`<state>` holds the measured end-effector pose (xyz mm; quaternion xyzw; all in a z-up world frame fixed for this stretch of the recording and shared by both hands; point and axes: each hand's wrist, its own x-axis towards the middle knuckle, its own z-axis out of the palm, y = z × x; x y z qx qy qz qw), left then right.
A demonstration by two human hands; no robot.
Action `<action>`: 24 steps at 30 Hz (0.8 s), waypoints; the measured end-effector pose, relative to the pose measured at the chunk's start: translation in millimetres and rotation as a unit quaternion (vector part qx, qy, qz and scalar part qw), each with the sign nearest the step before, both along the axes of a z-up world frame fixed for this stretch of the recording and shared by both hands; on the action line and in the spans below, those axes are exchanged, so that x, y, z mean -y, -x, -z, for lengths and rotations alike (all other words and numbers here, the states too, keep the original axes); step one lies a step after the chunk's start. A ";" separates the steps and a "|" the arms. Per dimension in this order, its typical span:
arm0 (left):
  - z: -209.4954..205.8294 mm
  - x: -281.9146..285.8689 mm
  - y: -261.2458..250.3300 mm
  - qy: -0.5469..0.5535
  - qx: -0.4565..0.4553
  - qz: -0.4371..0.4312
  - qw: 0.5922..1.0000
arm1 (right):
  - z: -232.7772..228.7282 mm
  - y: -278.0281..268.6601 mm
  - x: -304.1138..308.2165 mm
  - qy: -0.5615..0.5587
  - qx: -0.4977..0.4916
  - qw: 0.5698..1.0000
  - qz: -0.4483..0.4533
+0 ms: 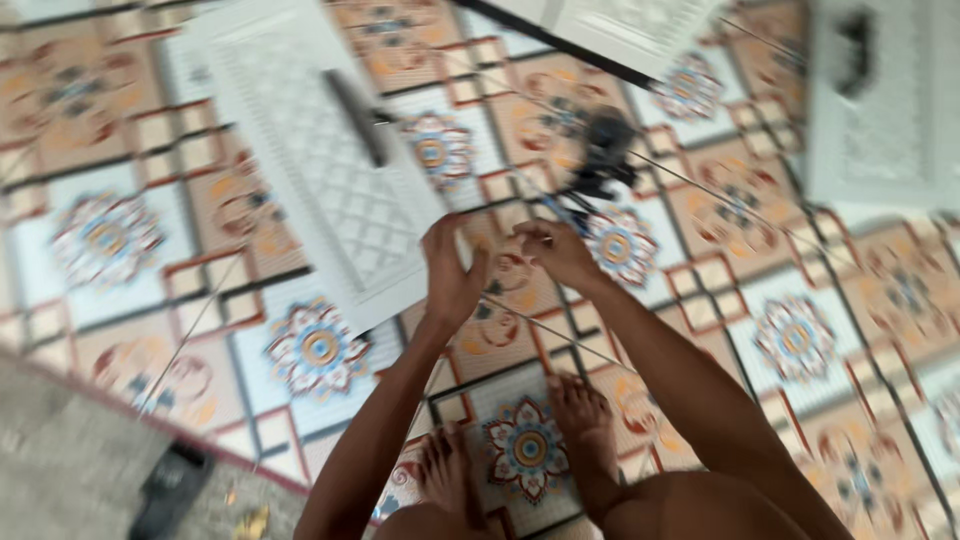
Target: The person assembles a white drawer unit by attaching a metal slide mechanism and black plastic feet using a screwdriver. The person then places the drawer into a cabinet.
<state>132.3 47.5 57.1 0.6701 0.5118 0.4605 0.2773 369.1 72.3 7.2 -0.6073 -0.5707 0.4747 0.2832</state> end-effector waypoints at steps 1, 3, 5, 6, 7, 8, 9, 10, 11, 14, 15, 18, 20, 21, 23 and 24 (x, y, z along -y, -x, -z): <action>-3.2 -6.2 -22.1 -0.015 0.004 0.041 0.999 | -1.7 -19.7 5.7 0.017 -0.042 0.998 0.033; -10.8 -20.4 -69.3 -0.048 0.012 0.125 0.991 | -8.9 -67.5 19.2 -0.043 -0.082 0.993 0.068; -18.4 -30.9 -117.7 -0.080 0.037 0.195 0.977 | -23.6 -117.5 41.3 -0.045 -0.095 0.985 0.139; -22.8 -33.9 -139.3 -0.094 0.048 0.230 0.968 | -33.8 -139.6 53.8 -0.017 -0.094 0.977 0.193; -27.9 -35.4 -160.5 -0.091 0.042 0.277 0.956 | -46.6 -160.0 70.6 -0.012 -0.097 0.968 0.229; -34.8 -40.4 -180.2 -0.093 0.034 0.321 0.942 | -62.2 -178.8 82.8 -0.013 -0.102 0.960 0.261; -41.3 -42.0 -198.3 -0.095 0.026 0.363 0.926 | -77.8 -194.7 97.3 -0.015 -0.108 0.950 0.293; -47.9 -45.3 -216.6 -0.082 0.013 0.397 0.914 | -94.1 -211.3 108.3 0.005 -0.089 0.946 0.312; -53.1 -48.7 -233.9 -0.068 0.000 0.429 0.901 | -108.5 -227.9 119.7 0.025 -0.071 0.941 0.331; -60.1 -67.0 -287.5 -0.055 -0.053 0.471 0.879 | -128.3 -285.0 140.5 -0.009 -0.139 0.929 0.344; -58.4 -71.0 -305.4 -0.052 -0.071 0.478 0.874 | -125.7 -304.5 147.2 -0.034 -0.180 0.922 0.341; -53.5 -77.9 -350.4 -0.063 -0.176 0.480 0.857 | -109.7 -359.0 161.2 -0.046 -0.115 0.910 0.395; -50.5 -78.6 -376.4 -0.067 -0.228 0.495 0.836 | -97.2 -389.4 166.3 -0.031 -0.252 0.865 0.434; -48.4 -79.3 -389.6 -0.067 -0.254 0.501 0.825 | -91.7 -403.6 168.4 -0.022 -0.320 0.835 0.448; -38.5 -78.2 -410.0 -0.077 -0.278 0.478 0.829 | -72.1 -416.3 168.0 0.010 -0.236 0.842 0.485; -34.1 -76.8 -427.0 -0.085 -0.289 0.471 0.829 | -65.9 -425.6 171.5 0.022 -0.192 0.841 0.506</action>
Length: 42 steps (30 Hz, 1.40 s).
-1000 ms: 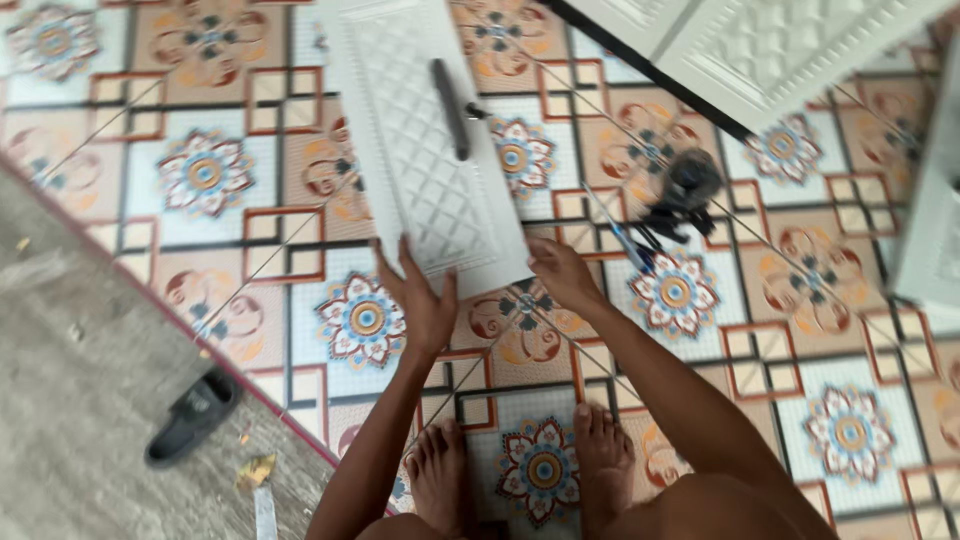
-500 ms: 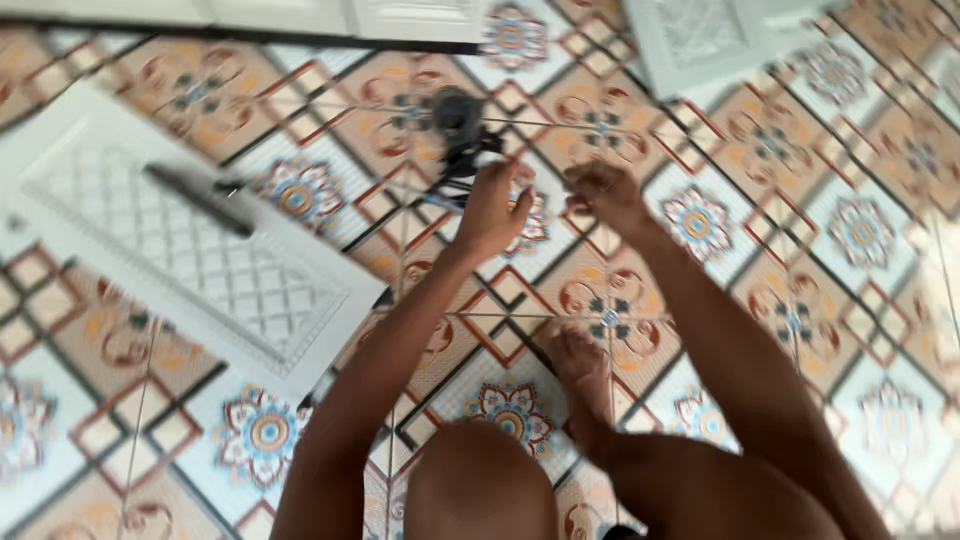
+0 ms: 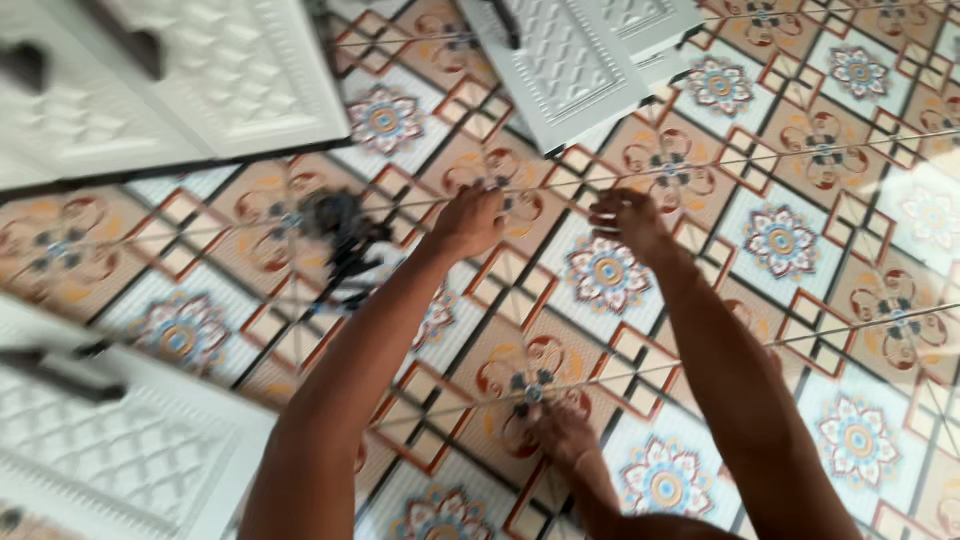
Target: The person assembles a white drawer unit by attaching a metal slide mechanism and black plastic feet using a screwdriver. The person then places the drawer into a cabinet.
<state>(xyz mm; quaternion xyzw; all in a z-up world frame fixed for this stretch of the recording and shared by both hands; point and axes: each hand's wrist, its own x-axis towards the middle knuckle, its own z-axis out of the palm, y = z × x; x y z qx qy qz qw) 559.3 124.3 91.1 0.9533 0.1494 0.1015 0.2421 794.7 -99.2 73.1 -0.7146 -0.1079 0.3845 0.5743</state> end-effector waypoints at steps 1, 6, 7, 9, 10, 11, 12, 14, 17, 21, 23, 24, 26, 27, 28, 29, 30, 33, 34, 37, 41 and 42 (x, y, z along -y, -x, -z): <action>5.0 2.5 -17.8 0.015 -0.017 0.001 1.000 | 4.3 -10.7 6.1 -0.006 -0.001 1.000 0.009; 35.9 9.3 -59.3 0.054 -0.018 0.002 0.998 | 44.9 -49.6 -15.9 -0.018 -0.045 0.996 0.081; 38.9 7.5 -69.2 0.088 -0.035 -0.009 0.995 | 55.3 -60.3 -23.7 -0.032 -0.055 0.993 0.094; 47.8 6.9 -74.6 0.164 -0.075 -0.038 0.983 | 85.8 -72.8 -38.7 -0.051 -0.082 0.989 0.113; 51.0 5.0 -77.3 0.176 -0.070 -0.043 0.981 | 99.0 -83.6 -47.4 -0.084 -0.078 0.987 0.109; 54.7 3.7 -79.5 0.189 -0.066 -0.047 0.979 | 111.6 -92.8 -57.4 -0.116 -0.074 0.985 0.106; 59.5 1.8 -79.7 0.200 -0.063 -0.051 0.976 | 122.0 -99.9 -67.2 -0.150 -0.071 0.981 0.104; 70.3 -1.6 -74.2 0.201 -0.008 -0.047 0.978 | 126.2 -113.8 -88.8 -0.170 -0.051 0.981 0.082; 83.9 -8.5 -63.6 0.252 -0.033 -0.080 0.964 | 104.2 -113.7 -122.9 -0.160 -0.098 0.977 0.097; 86.0 -7.3 -49.2 0.281 -0.042 -0.123 0.951 | 69.9 -109.6 -141.2 -0.109 -0.155 0.974 0.125; 84.9 -9.1 -41.1 0.307 0.003 -0.133 0.943 | 60.7 -105.9 -141.0 -0.105 -0.203 0.968 0.101; 85.9 -6.6 -36.6 0.321 0.022 -0.136 0.937 | 60.3 -99.9 -134.7 -0.101 -0.229 0.964 0.092; 87.1 -4.0 -30.2 0.352 0.016 -0.175 0.919 | 59.0 -86.7 -122.5 -0.185 -0.246 0.951 -0.015; 87.0 -3.0 -27.8 0.367 0.013 -0.193 0.910 | 57.0 -78.4 -115.4 -0.227 -0.252 0.938 -0.067; 86.4 -1.8 -24.4 0.381 0.033 -0.202 0.902 | 55.1 -66.1 -109.3 -0.219 -0.248 0.941 -0.063; 85.5 -0.3 -21.4 0.395 0.053 -0.210 0.893 | 52.9 -51.0 -102.0 -0.212 -0.244 0.944 -0.058; 84.1 0.8 -19.9 0.408 0.074 -0.215 0.884 | 50.6 -34.9 -93.3 -0.205 -0.239 0.948 -0.053; 81.2 2.9 -17.8 0.522 0.112 -0.252 0.807 | 44.2 17.1 -64.2 -0.272 -0.271 0.918 -0.095; 82.3 6.4 -17.6 0.540 0.120 -0.262 0.791 | 42.1 37.5 -52.0 -0.256 -0.273 0.921 -0.104; 92.7 8.4 -16.5 0.559 0.169 -0.294 0.756 | 35.0 105.6 -13.5 -0.144 -0.319 0.932 -0.096; 116.8 37.2 8.4 0.437 0.187 -0.388 0.789 | 32.3 169.3 25.6 -0.100 -0.381 0.914 -0.093; 120.4 49.8 18.0 0.385 0.168 -0.419 0.805 | 31.0 180.3 35.0 -0.069 -0.398 0.912 -0.077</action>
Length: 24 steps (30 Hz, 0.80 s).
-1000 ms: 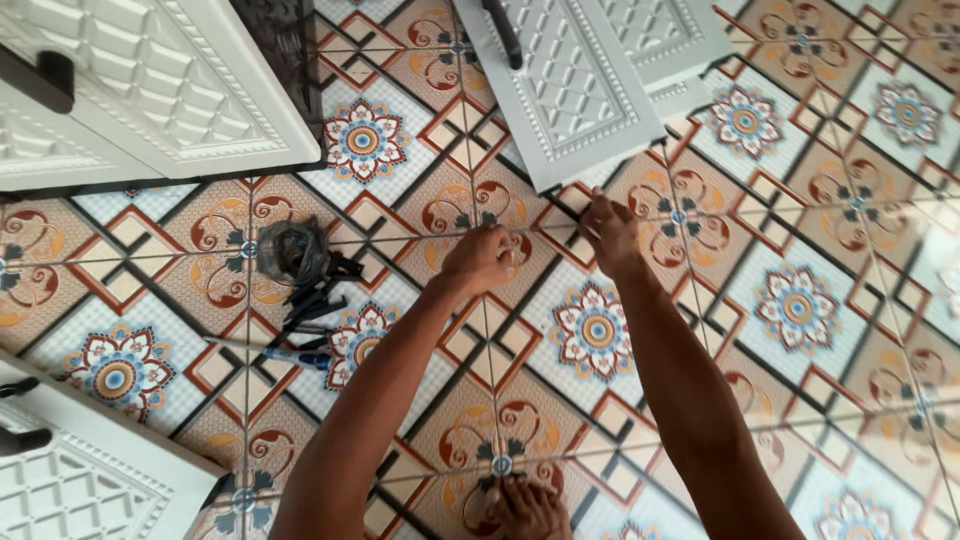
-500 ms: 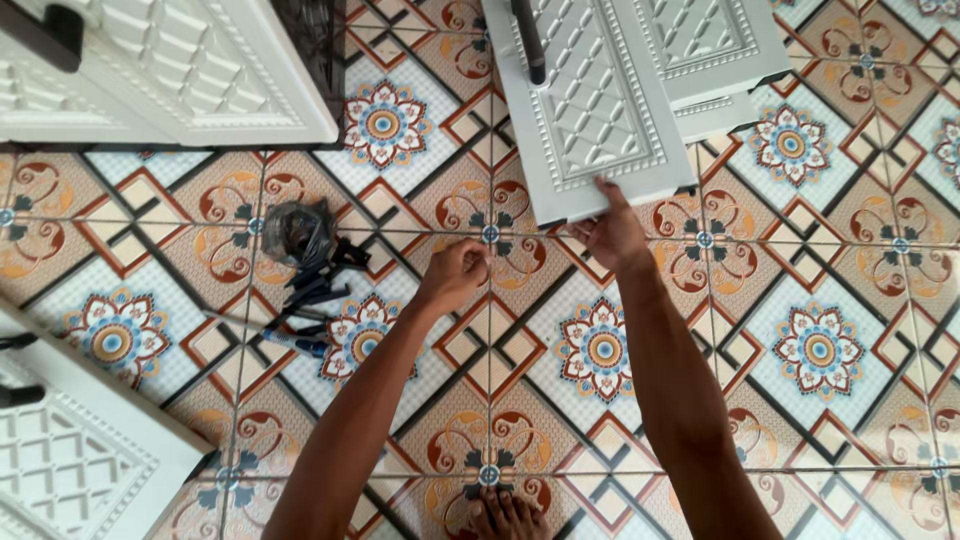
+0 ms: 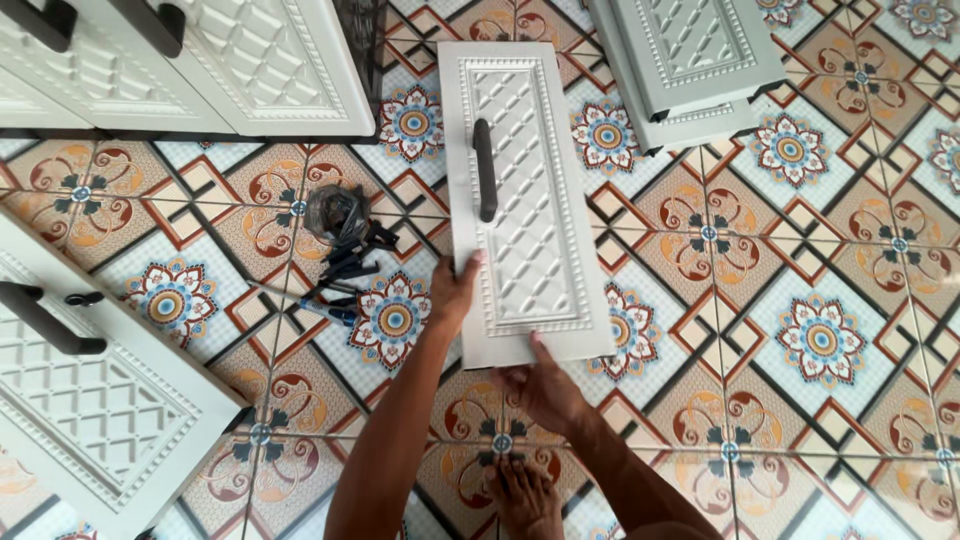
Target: The person assembles a white drawer unit by attaching a metal slide mechanism and black plastic feet using a screwdriver. The person then places the drawer into a cabinet.
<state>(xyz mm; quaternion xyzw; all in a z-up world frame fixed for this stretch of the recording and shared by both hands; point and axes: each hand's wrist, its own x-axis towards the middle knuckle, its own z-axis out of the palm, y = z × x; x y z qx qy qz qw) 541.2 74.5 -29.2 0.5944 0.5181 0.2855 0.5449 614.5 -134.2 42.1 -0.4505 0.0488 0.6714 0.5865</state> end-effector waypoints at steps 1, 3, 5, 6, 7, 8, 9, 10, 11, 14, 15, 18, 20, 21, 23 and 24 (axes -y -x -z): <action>1.6 9.6 7.6 0.026 0.060 -0.010 0.998 | -4.2 2.5 13.3 -0.043 0.001 0.991 -0.129; -3.1 13.5 21.8 0.071 0.181 -0.028 0.981 | -15.4 -6.8 30.0 -0.135 0.008 0.917 -0.377; -13.7 23.1 46.3 0.111 0.088 -0.016 0.990 | -27.5 -35.9 38.8 -0.033 0.197 0.856 -0.476; -22.7 22.6 55.7 0.128 0.042 -0.010 0.991 | -33.9 -53.2 43.0 0.018 0.290 0.806 -0.515; -32.7 21.0 63.3 0.114 0.092 -0.003 0.989 | -36.3 -70.5 34.2 -0.328 0.561 0.675 -0.350; -41.6 25.0 73.7 0.105 0.139 0.007 0.985 | -41.6 -95.3 21.4 -0.303 0.599 0.709 -0.218; -49.7 27.7 81.4 0.095 0.186 0.017 0.978 | -48.3 -115.3 4.2 -0.086 0.754 0.642 -0.110; -57.3 26.9 82.3 0.098 0.191 0.030 0.976 | -62.8 -132.3 -0.2 0.000 0.692 0.722 0.009; -63.4 27.6 85.3 0.101 0.195 0.042 0.975 | -76.7 -143.1 -11.8 -0.044 0.674 0.737 0.027; -73.0 25.3 91.4 0.071 0.173 0.090 0.978 | -120.0 -154.0 -47.4 -0.143 0.557 0.818 -0.004; -76.5 24.4 93.0 0.056 0.159 0.110 0.980 | -134.8 -152.3 -52.3 -0.169 0.505 0.846 -0.028; -101.8 7.3 97.3 0.038 0.170 0.175 0.969 | -180.9 -142.6 -69.7 -0.196 0.543 0.817 0.015; -130.0 -3.3 90.8 0.013 0.234 0.195 0.952 | -206.0 -135.9 -67.4 -0.252 0.562 0.788 0.011; -149.1 -10.3 87.3 -0.002 0.264 0.206 0.942 | -216.7 -132.5 -68.6 -0.282 0.571 0.771 0.010; -191.8 -25.4 84.9 -0.070 0.165 0.178 0.968 | -231.4 -122.4 -75.0 -0.298 0.575 0.762 -0.002; -211.3 -29.9 86.2 -0.098 0.114 0.160 0.976 | -236.2 -116.5 -75.6 -0.302 0.575 0.760 -0.010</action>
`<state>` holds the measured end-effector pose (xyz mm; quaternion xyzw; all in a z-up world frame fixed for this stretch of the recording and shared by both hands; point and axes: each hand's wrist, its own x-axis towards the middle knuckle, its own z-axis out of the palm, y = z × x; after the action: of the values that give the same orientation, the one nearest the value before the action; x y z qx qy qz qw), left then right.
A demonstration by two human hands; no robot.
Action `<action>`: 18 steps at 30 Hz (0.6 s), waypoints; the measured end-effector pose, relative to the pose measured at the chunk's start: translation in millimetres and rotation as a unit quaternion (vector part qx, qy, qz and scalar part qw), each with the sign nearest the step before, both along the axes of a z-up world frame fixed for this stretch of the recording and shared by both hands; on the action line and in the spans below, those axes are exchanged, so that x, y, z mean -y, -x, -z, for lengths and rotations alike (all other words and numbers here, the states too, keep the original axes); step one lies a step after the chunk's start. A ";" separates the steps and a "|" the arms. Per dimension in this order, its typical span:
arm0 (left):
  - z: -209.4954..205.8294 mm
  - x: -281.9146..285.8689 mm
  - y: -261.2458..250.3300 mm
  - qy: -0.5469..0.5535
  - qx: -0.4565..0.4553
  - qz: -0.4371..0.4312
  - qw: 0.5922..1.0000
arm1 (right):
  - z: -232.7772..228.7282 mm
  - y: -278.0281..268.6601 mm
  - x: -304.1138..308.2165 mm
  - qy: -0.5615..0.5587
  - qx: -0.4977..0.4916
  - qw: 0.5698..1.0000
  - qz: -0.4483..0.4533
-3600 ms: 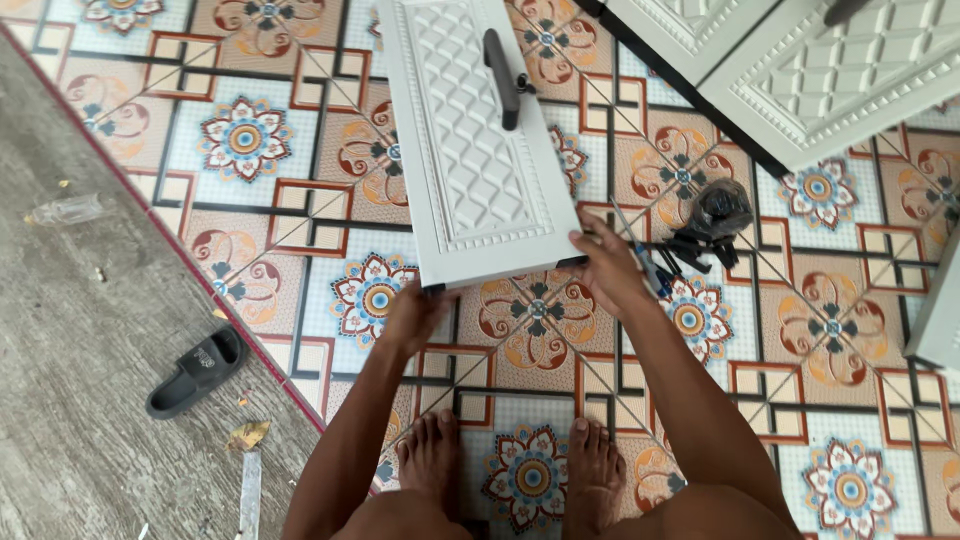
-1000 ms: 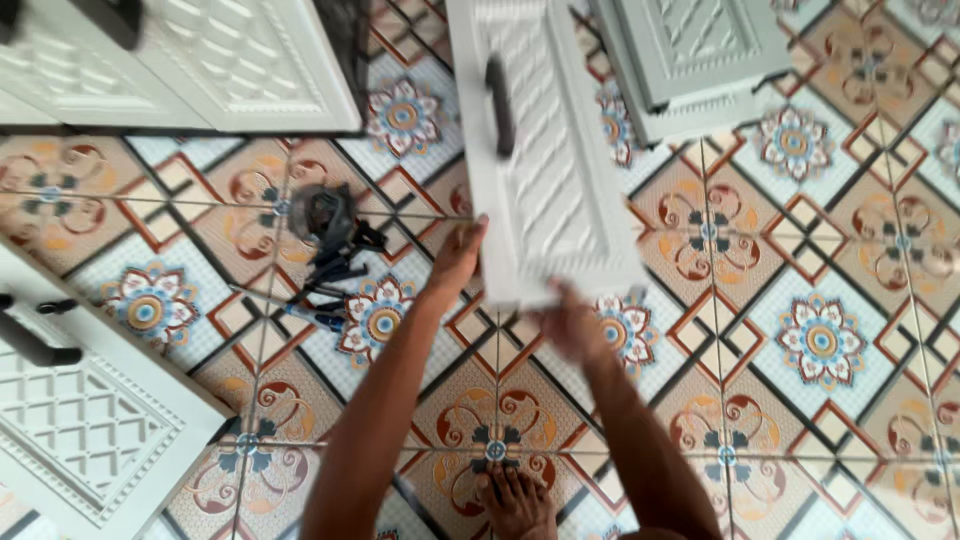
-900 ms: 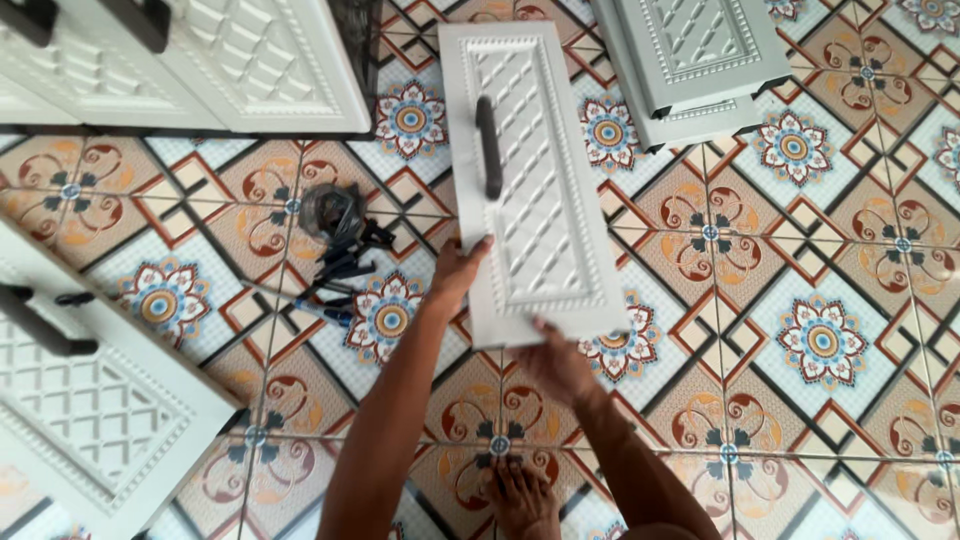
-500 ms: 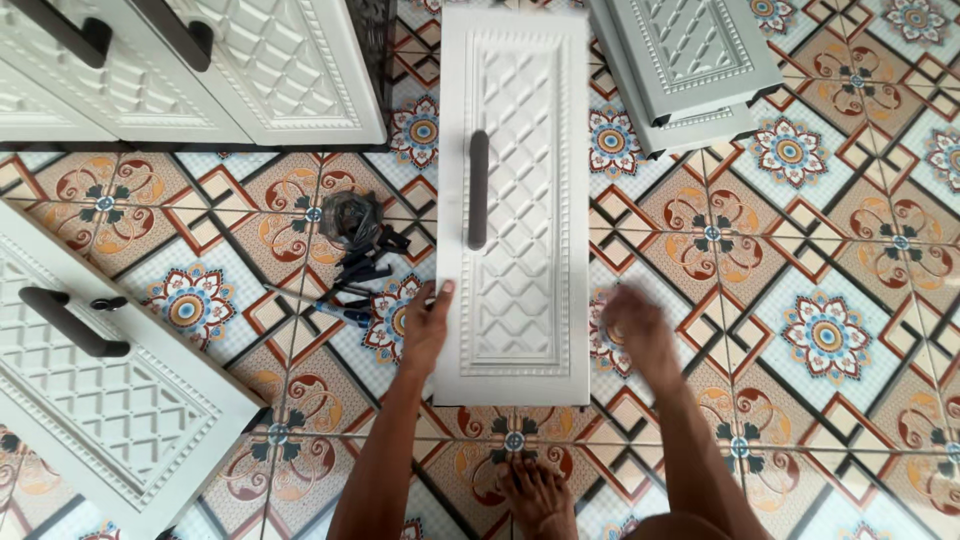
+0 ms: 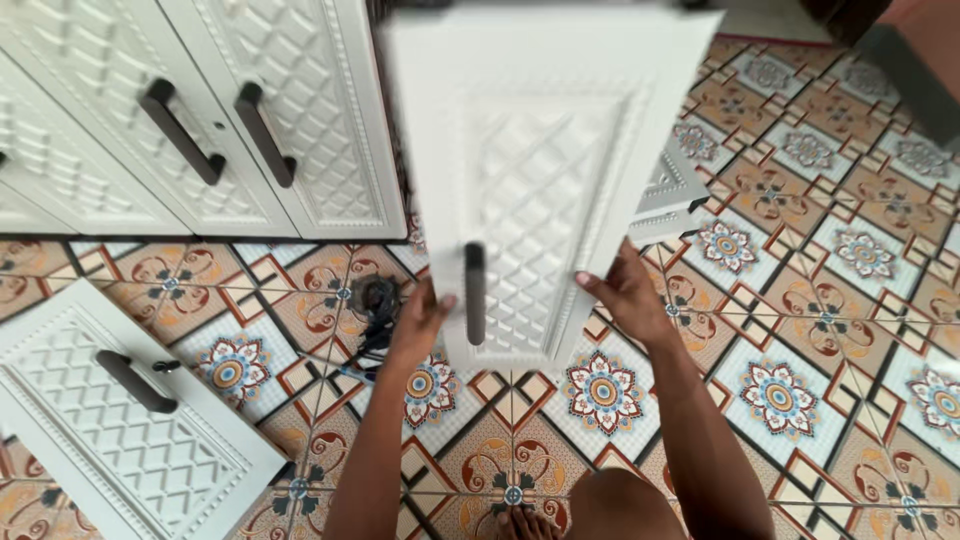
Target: The person assembles a white drawer unit by attaching a metal slide mechanism and black plastic feet using a screwdriver. The person then places the drawer into a cabinet.
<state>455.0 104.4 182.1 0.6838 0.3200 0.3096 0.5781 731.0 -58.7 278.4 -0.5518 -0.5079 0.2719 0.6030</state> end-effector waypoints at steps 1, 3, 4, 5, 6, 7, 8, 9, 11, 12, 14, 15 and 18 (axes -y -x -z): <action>-17.7 -8.0 0.9 0.011 -0.045 -0.013 0.999 | -4.6 5.0 -1.5 -0.001 0.001 1.000 -0.005; -37.3 -21.4 4.9 0.041 -0.135 -0.041 0.989 | -10.5 15.8 -3.6 0.001 0.002 1.000 -0.019; -36.9 -20.8 9.6 0.017 -0.085 -0.034 0.996 | -11.7 20.6 -3.4 0.021 0.010 1.000 -0.007; -34.3 -20.8 13.4 -0.006 -0.034 -0.028 0.999 | -12.2 24.5 -2.7 0.041 0.018 0.999 0.005; -35.7 -28.4 13.4 -0.038 0.018 -0.019 0.999 | -15.2 24.2 -7.4 0.054 0.027 0.998 0.019; -37.1 -33.6 13.7 -0.035 0.030 -0.024 0.999 | -16.9 23.5 -12.6 0.044 0.035 0.998 0.011; -33.7 -28.4 18.0 -0.024 0.040 -0.031 0.998 | -13.4 26.1 -12.1 0.041 0.040 0.998 0.002; -31.9 -25.3 21.6 -0.013 0.049 -0.038 0.998 | -9.6 28.2 -11.5 0.039 0.045 0.998 -0.007; -35.3 -30.1 26.9 -0.007 0.088 -0.021 0.996 | -5.2 30.0 -14.6 0.045 0.037 0.998 -0.009; -35.5 -29.4 31.5 -0.001 0.105 -0.013 0.994 | -2.2 32.7 -14.9 0.051 0.031 0.998 -0.011; -36.3 -26.7 39.7 -0.017 0.095 -0.029 0.995 | 1.4 38.7 -16.7 0.003 0.025 0.999 -0.028; -37.6 -26.2 45.3 -0.026 0.089 -0.037 0.995 | 2.6 43.4 -19.6 -0.022 0.021 0.999 -0.037; -42.4 -29.0 66.9 -0.037 0.059 -0.068 0.995 | -2.3 58.9 -36.2 -0.011 -0.018 0.999 -0.045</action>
<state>388.2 133.4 224.5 0.6620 0.3197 0.3997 0.5475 672.1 -22.5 280.6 -0.5170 -0.5241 0.3028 0.6053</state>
